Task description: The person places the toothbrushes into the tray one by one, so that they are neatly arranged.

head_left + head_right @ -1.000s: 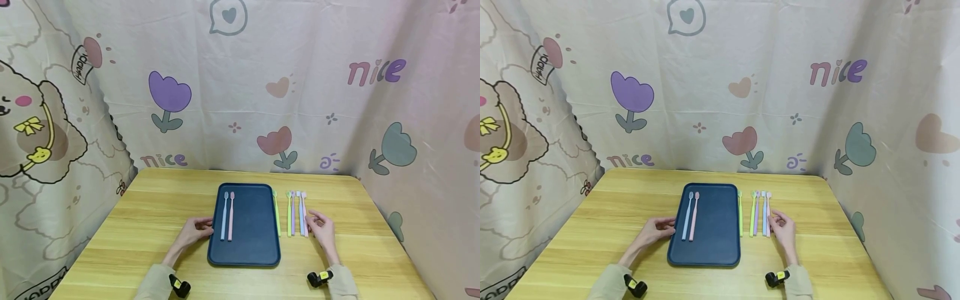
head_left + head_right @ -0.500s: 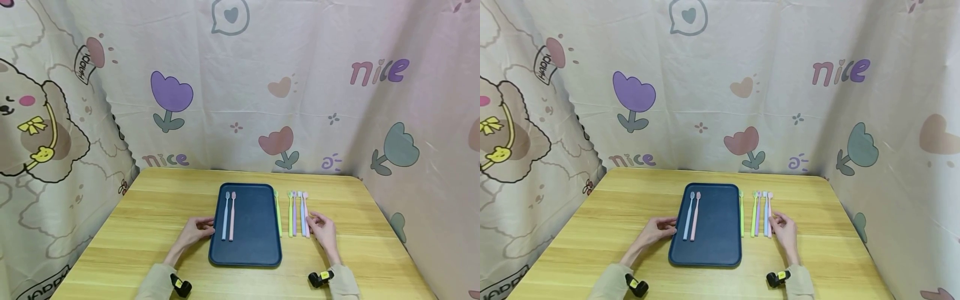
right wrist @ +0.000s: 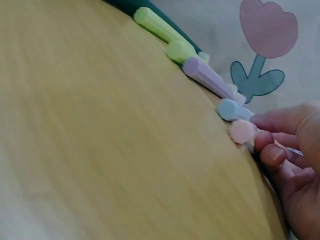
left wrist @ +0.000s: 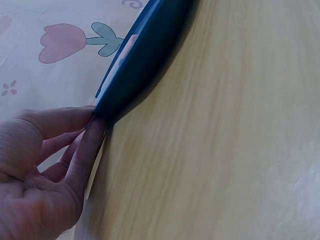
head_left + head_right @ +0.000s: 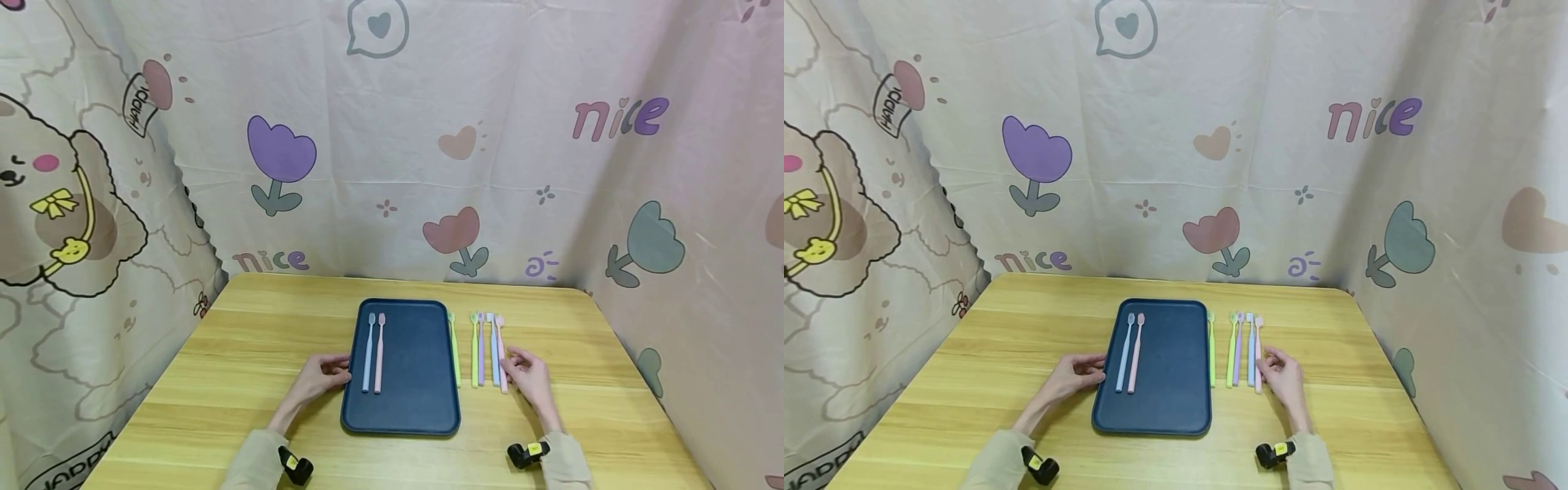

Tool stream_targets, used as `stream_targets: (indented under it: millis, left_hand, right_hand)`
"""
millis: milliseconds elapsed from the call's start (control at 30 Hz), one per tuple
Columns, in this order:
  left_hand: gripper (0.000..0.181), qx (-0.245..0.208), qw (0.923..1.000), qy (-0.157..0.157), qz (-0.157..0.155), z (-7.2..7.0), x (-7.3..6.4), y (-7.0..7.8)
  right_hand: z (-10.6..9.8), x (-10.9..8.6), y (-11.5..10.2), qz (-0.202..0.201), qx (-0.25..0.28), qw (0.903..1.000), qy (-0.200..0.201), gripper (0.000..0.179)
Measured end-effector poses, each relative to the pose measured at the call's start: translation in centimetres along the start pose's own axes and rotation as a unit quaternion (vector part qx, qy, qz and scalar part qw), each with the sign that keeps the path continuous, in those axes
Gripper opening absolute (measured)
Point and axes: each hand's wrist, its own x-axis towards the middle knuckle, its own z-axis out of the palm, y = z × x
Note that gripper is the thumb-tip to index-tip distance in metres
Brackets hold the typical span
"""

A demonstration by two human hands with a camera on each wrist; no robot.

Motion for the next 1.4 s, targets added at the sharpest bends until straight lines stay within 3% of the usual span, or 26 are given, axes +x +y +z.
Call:
stream_targets:
  millis: [167, 367, 733, 1400]
  left_hand:
    - [0.05, 0.001, 1.0, 0.0, -0.003, 0.0, -0.1, 0.0]
    - [0.049, 0.005, 1.0, 0.003, -0.001, -0.1, 0.0, 0.0]
    - [0.05, 0.004, 1.0, 0.004, -0.001, 0.0, 0.0, -0.1]
    - [0.049, 0.003, 1.0, 0.002, -0.001, 0.0, -0.1, 0.0]
  right_hand:
    - [-0.4, 0.1, -0.2, 0.021, 0.005, 0.9995, -0.022, 0.046]
    - [-0.2, 0.5, -0.2, 0.023, -0.021, 0.9995, -0.007, 0.042]
    - [-0.1, 0.5, -0.6, 0.018, -0.021, 0.9996, 0.0, 0.033]
    - [0.7, 0.5, -1.3, 0.013, -0.16, 0.9858, 0.048, 0.021]
